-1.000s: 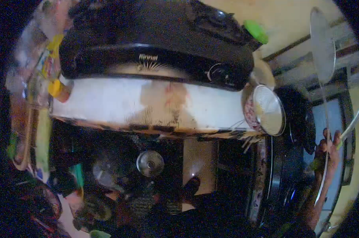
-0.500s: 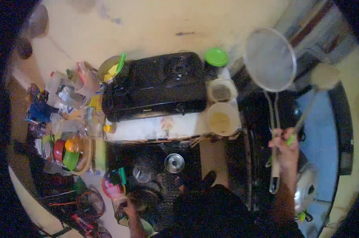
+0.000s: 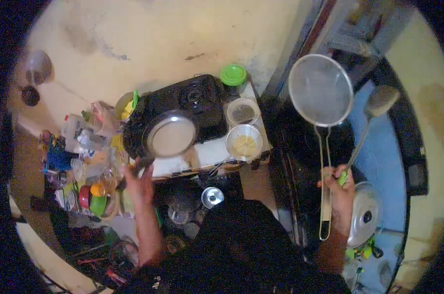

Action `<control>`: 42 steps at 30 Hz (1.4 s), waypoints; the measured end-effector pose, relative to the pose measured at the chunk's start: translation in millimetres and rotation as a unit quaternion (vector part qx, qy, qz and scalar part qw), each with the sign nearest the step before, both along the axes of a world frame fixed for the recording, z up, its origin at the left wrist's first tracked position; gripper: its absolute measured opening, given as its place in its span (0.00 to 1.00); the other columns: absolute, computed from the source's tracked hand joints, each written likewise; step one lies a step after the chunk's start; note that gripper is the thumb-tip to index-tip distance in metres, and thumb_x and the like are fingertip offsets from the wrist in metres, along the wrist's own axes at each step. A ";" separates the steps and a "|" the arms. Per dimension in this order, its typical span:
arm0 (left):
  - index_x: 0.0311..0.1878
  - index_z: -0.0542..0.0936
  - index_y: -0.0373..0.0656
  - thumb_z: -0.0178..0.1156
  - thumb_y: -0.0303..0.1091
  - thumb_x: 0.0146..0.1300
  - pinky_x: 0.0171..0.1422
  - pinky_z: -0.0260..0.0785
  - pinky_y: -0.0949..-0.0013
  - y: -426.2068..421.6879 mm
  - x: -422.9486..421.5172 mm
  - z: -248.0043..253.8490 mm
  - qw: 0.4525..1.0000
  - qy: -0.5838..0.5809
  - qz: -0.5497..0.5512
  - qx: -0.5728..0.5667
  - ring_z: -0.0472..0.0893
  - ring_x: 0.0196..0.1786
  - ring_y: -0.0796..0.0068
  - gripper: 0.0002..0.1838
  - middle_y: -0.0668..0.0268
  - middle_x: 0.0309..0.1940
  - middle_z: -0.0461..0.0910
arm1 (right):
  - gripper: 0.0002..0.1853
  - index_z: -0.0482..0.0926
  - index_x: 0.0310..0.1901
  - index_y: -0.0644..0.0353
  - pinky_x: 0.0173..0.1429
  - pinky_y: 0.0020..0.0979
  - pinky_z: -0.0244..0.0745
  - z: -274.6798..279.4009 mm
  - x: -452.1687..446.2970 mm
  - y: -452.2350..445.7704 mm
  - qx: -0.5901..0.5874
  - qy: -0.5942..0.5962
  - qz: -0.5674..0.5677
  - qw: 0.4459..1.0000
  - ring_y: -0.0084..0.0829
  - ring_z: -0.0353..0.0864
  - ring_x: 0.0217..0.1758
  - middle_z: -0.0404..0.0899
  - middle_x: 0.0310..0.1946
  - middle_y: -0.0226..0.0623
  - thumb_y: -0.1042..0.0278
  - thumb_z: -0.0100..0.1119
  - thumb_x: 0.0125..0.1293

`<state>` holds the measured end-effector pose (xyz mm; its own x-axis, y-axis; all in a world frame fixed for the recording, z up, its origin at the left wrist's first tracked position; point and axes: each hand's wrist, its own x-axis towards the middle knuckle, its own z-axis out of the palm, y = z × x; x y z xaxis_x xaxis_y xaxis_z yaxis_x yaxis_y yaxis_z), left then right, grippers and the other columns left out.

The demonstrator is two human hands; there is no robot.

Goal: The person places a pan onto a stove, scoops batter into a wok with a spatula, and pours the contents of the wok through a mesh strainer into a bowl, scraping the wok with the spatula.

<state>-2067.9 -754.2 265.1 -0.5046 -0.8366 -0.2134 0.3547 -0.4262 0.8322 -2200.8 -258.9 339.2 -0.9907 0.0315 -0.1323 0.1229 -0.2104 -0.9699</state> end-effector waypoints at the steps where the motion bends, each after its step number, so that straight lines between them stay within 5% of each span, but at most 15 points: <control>1: 0.55 0.65 0.42 0.44 0.58 0.69 0.62 0.64 0.47 6.3 -33.4 12.7 0.999 -0.018 0.029 0.021 0.70 0.58 0.56 0.27 0.57 0.56 0.69 | 0.14 0.64 0.37 0.54 0.35 0.30 0.77 2.5 8.1 3.0 0.010 0.003 -0.013 1.000 0.29 0.76 0.32 0.75 0.39 0.42 0.83 0.57 0.56; 4: 0.49 0.66 0.47 0.46 0.58 0.68 0.60 0.67 0.49 -33.2 -102.2 -44.4 0.998 0.052 0.013 0.030 0.70 0.55 0.60 0.23 0.66 0.53 0.71 | 0.14 0.64 0.36 0.54 0.35 0.29 0.77 9.4 27.4 4.1 0.050 0.016 -0.074 0.996 0.27 0.76 0.30 0.76 0.37 0.39 0.83 0.57 0.57; 11: 0.51 0.64 0.47 0.47 0.56 0.69 0.59 0.68 0.50 -61.9 -203.0 -68.9 0.991 0.125 -0.001 0.045 0.70 0.55 0.57 0.22 0.64 0.56 0.70 | 0.13 0.64 0.35 0.54 0.33 0.28 0.75 18.3 55.4 -12.5 0.052 -0.001 -0.127 0.990 0.28 0.76 0.28 0.76 0.37 0.38 0.82 0.57 0.57; 17: 0.49 0.66 0.47 0.48 0.55 0.69 0.60 0.67 0.49 -75.8 -232.0 -111.2 0.988 0.129 -0.038 0.070 0.69 0.56 0.57 0.20 0.67 0.55 0.72 | 0.14 0.64 0.35 0.54 0.34 0.29 0.76 5.7 69.2 -23.0 0.043 -0.049 -0.069 0.996 0.30 0.76 0.29 0.75 0.39 0.39 0.80 0.60 0.55; 27: 0.45 0.71 0.48 0.52 0.54 0.66 0.59 0.70 0.55 -87.3 -223.7 -152.7 0.977 0.142 -0.060 0.149 0.71 0.51 0.62 0.19 0.69 0.51 0.73 | 0.13 0.64 0.35 0.55 0.38 0.35 0.81 -6.2 13.8 -111.5 0.098 -0.091 0.095 0.986 0.28 0.78 0.35 0.76 0.38 0.35 0.82 0.59 0.56; 31: 0.58 0.70 0.48 0.57 0.51 0.65 0.61 0.69 0.62 -92.8 -222.7 -172.6 0.976 0.144 -0.061 0.150 0.69 0.57 0.65 0.24 0.69 0.55 0.72 | 0.10 0.67 0.34 0.55 0.33 0.28 0.73 -17.8 -36.4 -185.3 0.154 -0.065 0.210 0.963 0.24 0.76 0.30 0.73 0.28 0.29 0.76 0.61 0.58; 33: 0.60 0.71 0.47 0.61 0.47 0.62 0.61 0.69 0.65 -92.7 -212.7 -170.4 0.967 0.139 -0.108 0.184 0.75 0.50 0.68 0.26 0.69 0.58 0.71 | 0.11 0.67 0.34 0.55 0.33 0.28 0.72 -45.3 -64.4 -217.7 0.140 -0.052 0.258 0.955 0.24 0.75 0.28 0.72 0.27 0.29 0.75 0.61 0.58; 38: 0.61 0.69 0.46 0.58 0.46 0.66 0.60 0.68 0.63 -91.4 -173.8 -164.0 0.968 0.066 -0.196 0.145 0.75 0.56 0.65 0.24 0.63 0.58 0.71 | 0.11 0.66 0.33 0.55 0.32 0.28 0.72 -62.0 -113.9 -302.4 0.089 -0.053 0.320 0.942 0.25 0.74 0.26 0.72 0.26 0.30 0.75 0.61 0.58; 42: 0.66 0.60 0.45 0.48 0.55 0.68 0.65 0.64 0.55 -75.7 -103.8 -155.6 0.946 0.077 -0.286 0.133 0.71 0.61 0.57 0.32 0.55 0.61 0.68 | 0.11 0.66 0.33 0.57 0.31 0.30 0.73 -83.8 -132.2 -341.9 0.046 -0.070 0.316 0.945 0.27 0.75 0.25 0.72 0.26 0.32 0.75 0.61 0.59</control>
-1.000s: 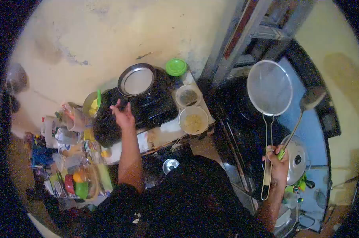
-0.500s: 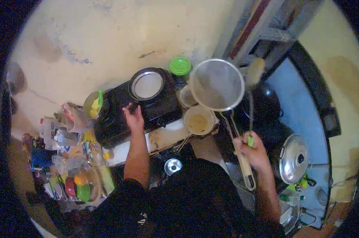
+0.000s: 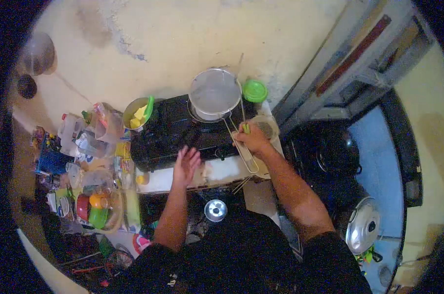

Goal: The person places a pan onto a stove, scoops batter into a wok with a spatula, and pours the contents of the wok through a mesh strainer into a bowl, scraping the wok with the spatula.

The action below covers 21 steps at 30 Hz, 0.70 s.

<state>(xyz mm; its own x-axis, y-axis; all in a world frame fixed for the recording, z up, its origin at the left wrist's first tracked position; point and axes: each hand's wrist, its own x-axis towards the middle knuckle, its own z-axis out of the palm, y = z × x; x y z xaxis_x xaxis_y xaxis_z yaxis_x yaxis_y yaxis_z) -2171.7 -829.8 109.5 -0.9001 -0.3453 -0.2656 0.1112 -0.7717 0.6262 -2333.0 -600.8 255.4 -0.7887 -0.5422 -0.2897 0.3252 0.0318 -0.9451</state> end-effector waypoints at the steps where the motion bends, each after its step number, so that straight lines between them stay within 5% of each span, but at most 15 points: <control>1: 0.66 0.60 0.44 0.46 0.57 0.68 0.65 0.64 0.55 7.0 22.2 2.9 0.999 0.011 -0.030 0.005 0.71 0.61 0.57 0.32 0.55 0.62 0.67 | 0.11 0.66 0.33 0.57 0.30 0.31 0.74 -10.3 -4.9 -5.4 -0.017 -0.009 -0.004 1.000 0.27 0.75 0.25 0.73 0.26 0.32 0.75 0.61 0.59; 3: 0.66 0.60 0.38 0.40 0.54 0.71 0.67 0.61 0.53 28.7 65.8 40.1 0.993 0.021 -0.113 -0.024 0.69 0.63 0.54 0.31 0.54 0.64 0.66 | 0.10 0.66 0.33 0.57 0.30 0.31 0.73 -35.0 -12.2 -12.7 0.021 0.020 0.005 1.000 0.27 0.76 0.26 0.73 0.26 0.33 0.75 0.61 0.58; 5: 0.67 0.60 0.38 0.40 0.55 0.71 0.67 0.60 0.53 31.3 120.9 -13.4 0.988 -0.057 -0.140 0.010 0.69 0.64 0.52 0.32 0.53 0.64 0.66 | 0.10 0.67 0.33 0.57 0.29 0.31 0.73 -49.6 -13.2 -18.2 0.034 0.027 0.014 0.999 0.27 0.76 0.26 0.73 0.25 0.33 0.75 0.61 0.58; 10: 0.67 0.60 0.41 0.41 0.59 0.69 0.67 0.60 0.52 59.3 202.7 -14.0 0.978 -0.140 -0.137 0.074 0.68 0.64 0.53 0.34 0.52 0.64 0.65 | 0.10 0.69 0.31 0.56 0.30 0.29 0.70 -50.6 -4.5 -27.0 0.027 0.005 0.014 1.000 0.25 0.75 0.27 0.73 0.24 0.29 0.73 0.63 0.56; 17: 0.65 0.63 0.43 0.42 0.59 0.69 0.63 0.64 0.52 62.7 145.5 11.0 0.984 -0.109 -0.131 0.046 0.71 0.61 0.53 0.33 0.54 0.59 0.69 | 0.10 0.71 0.33 0.59 0.29 0.30 0.69 -45.8 -7.0 -38.0 0.058 0.075 0.067 0.993 0.24 0.73 0.25 0.75 0.25 0.32 0.69 0.65 0.54; 21: 0.62 0.66 0.44 0.44 0.60 0.68 0.57 0.70 0.54 61.5 86.4 37.4 0.988 -0.064 -0.130 0.049 0.74 0.57 0.53 0.31 0.55 0.54 0.72 | 0.17 0.73 0.37 0.63 0.29 0.33 0.71 -56.7 -4.4 -42.8 0.084 0.123 -0.020 0.989 0.26 0.75 0.27 0.77 0.28 0.36 0.60 0.66 0.56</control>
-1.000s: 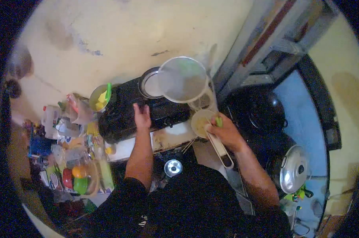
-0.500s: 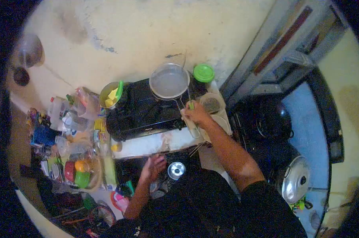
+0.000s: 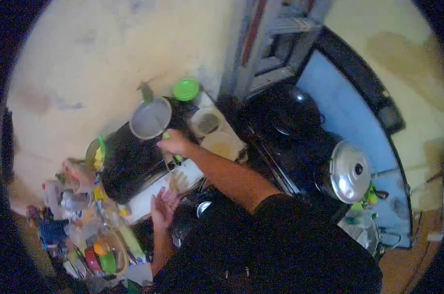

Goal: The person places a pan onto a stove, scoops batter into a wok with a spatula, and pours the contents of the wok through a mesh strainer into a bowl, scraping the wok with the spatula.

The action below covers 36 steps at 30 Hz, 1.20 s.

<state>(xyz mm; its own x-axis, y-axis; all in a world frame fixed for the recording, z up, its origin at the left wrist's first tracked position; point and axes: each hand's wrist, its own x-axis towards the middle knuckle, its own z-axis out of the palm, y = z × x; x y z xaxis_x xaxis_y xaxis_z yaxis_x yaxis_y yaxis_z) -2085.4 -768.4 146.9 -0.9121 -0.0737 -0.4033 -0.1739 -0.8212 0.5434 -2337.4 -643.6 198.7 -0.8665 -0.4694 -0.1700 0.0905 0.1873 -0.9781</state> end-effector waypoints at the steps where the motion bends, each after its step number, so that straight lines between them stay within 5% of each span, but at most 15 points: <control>1: 0.61 0.66 0.44 0.45 0.60 0.67 0.57 0.70 0.52 4.2 -15.6 14.7 1.000 -0.005 -0.006 -0.013 0.74 0.57 0.54 0.31 0.55 0.54 0.73 | 0.18 0.73 0.38 0.64 0.29 0.32 0.72 6.2 1.6 3.6 0.026 0.021 -0.004 0.999 0.26 0.76 0.27 0.77 0.28 0.37 0.58 0.65 0.56; 3: 0.60 0.67 0.44 0.46 0.61 0.66 0.58 0.70 0.51 10.7 -37.1 27.2 1.000 0.003 -0.015 0.013 0.74 0.57 0.53 0.32 0.55 0.55 0.72 | 0.22 0.74 0.40 0.66 0.31 0.32 0.73 11.0 2.0 8.9 0.035 0.058 -0.001 0.998 0.28 0.77 0.29 0.77 0.29 0.40 0.54 0.65 0.57; 9: 0.60 0.69 0.43 0.46 0.64 0.64 0.60 0.68 0.47 32.7 -76.2 47.6 0.996 0.010 -0.039 0.079 0.73 0.58 0.52 0.34 0.53 0.57 0.72 | 0.15 0.73 0.31 0.62 0.32 0.34 0.70 7.6 0.7 24.3 -0.015 -0.105 0.025 0.994 0.29 0.75 0.28 0.75 0.26 0.35 0.62 0.68 0.51; 12: 0.61 0.67 0.43 0.48 0.65 0.63 0.60 0.67 0.48 35.8 -90.5 52.6 0.996 0.031 -0.060 0.060 0.73 0.58 0.53 0.36 0.52 0.58 0.72 | 0.13 0.71 0.29 0.59 0.30 0.33 0.69 5.2 3.8 23.6 -0.005 0.002 -0.002 1.000 0.27 0.73 0.25 0.74 0.24 0.32 0.68 0.66 0.45; 13: 0.62 0.67 0.43 0.48 0.65 0.63 0.61 0.67 0.48 35.0 -94.3 54.5 0.996 0.033 -0.069 0.055 0.73 0.58 0.53 0.36 0.52 0.58 0.72 | 0.12 0.72 0.31 0.59 0.32 0.34 0.70 7.3 4.1 23.9 -0.022 -0.053 0.003 0.998 0.28 0.74 0.28 0.75 0.25 0.34 0.70 0.63 0.43; 16: 0.62 0.66 0.43 0.47 0.66 0.63 0.60 0.68 0.48 32.2 -102.1 50.6 0.996 0.026 -0.075 0.047 0.73 0.57 0.53 0.37 0.53 0.58 0.72 | 0.12 0.74 0.35 0.63 0.30 0.34 0.73 11.3 2.9 23.4 0.007 0.018 -0.001 1.000 0.30 0.76 0.26 0.77 0.25 0.38 0.75 0.60 0.46; 22: 0.64 0.61 0.43 0.52 0.63 0.62 0.54 0.72 0.53 -25.8 -103.9 20.2 0.995 -0.075 0.059 -0.039 0.74 0.54 0.55 0.38 0.54 0.54 0.70 | 0.15 0.69 0.36 0.60 0.24 0.29 0.70 38.3 -6.0 24.1 -0.093 -0.057 0.049 0.993 0.26 0.74 0.23 0.72 0.23 0.33 0.76 0.63 0.46; 27: 0.66 0.58 0.47 0.62 0.56 0.58 0.53 0.73 0.54 -82.3 -131.9 6.0 0.971 -0.118 0.201 -0.055 0.74 0.52 0.56 0.39 0.51 0.58 0.63 | 0.14 0.66 0.34 0.57 0.20 0.28 0.62 70.9 0.6 35.6 -0.058 -0.102 0.048 0.992 0.24 0.70 0.20 0.71 0.21 0.32 0.77 0.60 0.49; 31: 0.56 0.67 0.44 0.60 0.48 0.63 0.54 0.73 0.53 -107.1 -146.7 -5.4 0.953 -0.056 0.292 -0.052 0.75 0.50 0.54 0.25 0.56 0.50 0.70 | 0.16 0.71 0.36 0.58 0.30 0.31 0.71 50.2 3.8 45.5 -0.017 -0.123 0.061 0.990 0.27 0.74 0.27 0.73 0.26 0.31 0.70 0.66 0.46; 36: 0.56 0.67 0.43 0.56 0.41 0.67 0.49 0.78 0.57 -113.9 -161.3 -18.9 0.946 -0.021 0.322 -0.038 0.79 0.44 0.54 0.19 0.57 0.51 0.72 | 0.16 0.71 0.36 0.58 0.30 0.31 0.70 58.1 6.0 41.4 0.030 -0.100 0.057 0.993 0.26 0.74 0.28 0.74 0.26 0.31 0.69 0.66 0.45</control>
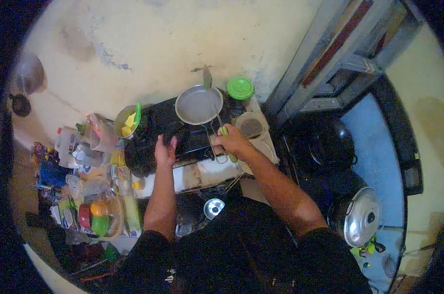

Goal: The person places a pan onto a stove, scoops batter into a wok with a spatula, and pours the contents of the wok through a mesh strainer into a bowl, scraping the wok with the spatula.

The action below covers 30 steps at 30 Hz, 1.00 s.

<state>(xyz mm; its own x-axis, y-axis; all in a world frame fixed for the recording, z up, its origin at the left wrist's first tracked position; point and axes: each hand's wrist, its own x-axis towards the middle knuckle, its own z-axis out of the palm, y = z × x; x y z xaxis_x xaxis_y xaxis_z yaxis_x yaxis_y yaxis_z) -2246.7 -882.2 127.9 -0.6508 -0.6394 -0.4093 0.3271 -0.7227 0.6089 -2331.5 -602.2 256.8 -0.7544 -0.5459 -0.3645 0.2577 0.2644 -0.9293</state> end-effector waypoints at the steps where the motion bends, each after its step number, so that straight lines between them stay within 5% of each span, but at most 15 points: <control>1: 0.56 0.68 0.42 0.55 0.40 0.67 0.48 0.78 0.58 1.6 -2.4 2.4 1.000 -0.003 0.010 0.000 0.79 0.43 0.54 0.18 0.57 0.50 0.73 | 0.16 0.71 0.36 0.58 0.30 0.30 0.70 -1.7 -1.7 -1.1 -0.014 -0.015 -0.005 1.000 0.25 0.74 0.28 0.74 0.26 0.31 0.69 0.66 0.45; 7: 0.53 0.70 0.40 0.57 0.42 0.66 0.46 0.79 0.61 -2.5 -7.5 -1.1 1.000 0.016 0.012 0.010 0.80 0.41 0.56 0.18 0.56 0.45 0.76 | 0.15 0.70 0.35 0.57 0.28 0.32 0.71 -6.6 -5.2 -2.4 -0.014 0.032 -0.020 0.999 0.26 0.74 0.25 0.74 0.25 0.31 0.66 0.66 0.49; 10: 0.55 0.70 0.41 0.58 0.46 0.65 0.55 0.75 0.60 -0.4 -3.6 7.5 1.000 0.011 -0.013 0.008 0.77 0.49 0.57 0.22 0.58 0.50 0.74 | 0.16 0.70 0.37 0.57 0.26 0.33 0.72 4.5 -2.2 1.9 -0.024 -0.026 -0.022 0.999 0.26 0.74 0.24 0.75 0.25 0.32 0.61 0.67 0.54; 13: 0.55 0.70 0.42 0.59 0.51 0.63 0.54 0.75 0.60 3.4 3.7 8.0 0.999 -0.026 -0.037 0.021 0.77 0.47 0.58 0.25 0.57 0.49 0.74 | 0.18 0.70 0.39 0.58 0.25 0.32 0.71 -3.9 -7.9 5.3 -0.029 -0.068 -0.011 0.997 0.27 0.75 0.24 0.75 0.25 0.33 0.55 0.65 0.59; 16: 0.51 0.71 0.39 0.60 0.49 0.63 0.41 0.77 0.66 27.4 17.5 20.2 0.996 -0.055 -0.064 0.007 0.81 0.38 0.61 0.23 0.56 0.41 0.78 | 0.20 0.71 0.45 0.59 0.24 0.31 0.71 5.9 -8.9 13.9 -0.025 -0.067 -0.033 0.997 0.28 0.78 0.26 0.77 0.27 0.35 0.53 0.63 0.61; 17: 0.49 0.72 0.39 0.59 0.50 0.63 0.39 0.77 0.67 33.0 21.8 8.5 0.985 -0.060 -0.163 -0.017 0.80 0.36 0.63 0.23 0.58 0.38 0.79 | 0.19 0.72 0.43 0.59 0.24 0.30 0.70 14.8 -9.0 23.3 -0.007 -0.043 -0.044 0.998 0.27 0.78 0.25 0.77 0.28 0.34 0.53 0.63 0.61; 19: 0.47 0.75 0.39 0.59 0.51 0.63 0.35 0.76 0.68 38.9 35.0 -23.6 0.929 -0.070 -0.357 -0.063 0.80 0.32 0.68 0.23 0.60 0.33 0.80 | 0.17 0.73 0.40 0.58 0.24 0.27 0.67 35.7 -6.8 46.3 0.028 -0.002 -0.067 0.997 0.26 0.76 0.24 0.77 0.29 0.33 0.53 0.62 0.62; 21: 0.41 0.78 0.41 0.58 0.52 0.64 0.30 0.73 0.70 81.5 48.4 -24.0 0.844 -0.197 -0.468 -0.173 0.78 0.27 0.72 0.20 0.64 0.28 0.79 | 0.18 0.73 0.40 0.58 0.24 0.27 0.68 40.0 -4.8 86.6 0.058 0.071 -0.101 0.991 0.24 0.76 0.23 0.77 0.28 0.32 0.51 0.61 0.62; 26: 0.37 0.78 0.37 0.59 0.55 0.62 0.29 0.73 0.69 153.5 46.0 -60.9 0.730 -0.206 -0.634 -0.153 0.77 0.24 0.71 0.25 0.61 0.28 0.79 | 0.13 0.72 0.35 0.57 0.20 0.24 0.66 44.4 55.9 208.8 0.106 0.108 -0.230 0.961 0.21 0.75 0.20 0.74 0.20 0.27 0.57 0.64 0.61; 29: 0.41 0.77 0.32 0.60 0.57 0.60 0.29 0.74 0.66 184.4 16.9 -69.9 0.599 -0.297 -0.699 -0.256 0.79 0.25 0.67 0.30 0.57 0.29 0.79 | 0.11 0.72 0.33 0.55 0.18 0.21 0.62 39.5 120.8 261.0 0.106 0.055 -0.311 0.943 0.17 0.73 0.18 0.72 0.18 0.24 0.61 0.64 0.62; 30: 0.42 0.76 0.32 0.60 0.58 0.59 0.29 0.75 0.65 194.2 11.3 -69.1 0.621 -0.303 -0.687 -0.224 0.79 0.25 0.65 0.31 0.56 0.30 0.79 | 0.11 0.71 0.33 0.55 0.18 0.21 0.61 35.0 142.1 273.3 0.129 0.047 -0.336 0.932 0.17 0.72 0.17 0.72 0.18 0.24 0.62 0.64 0.62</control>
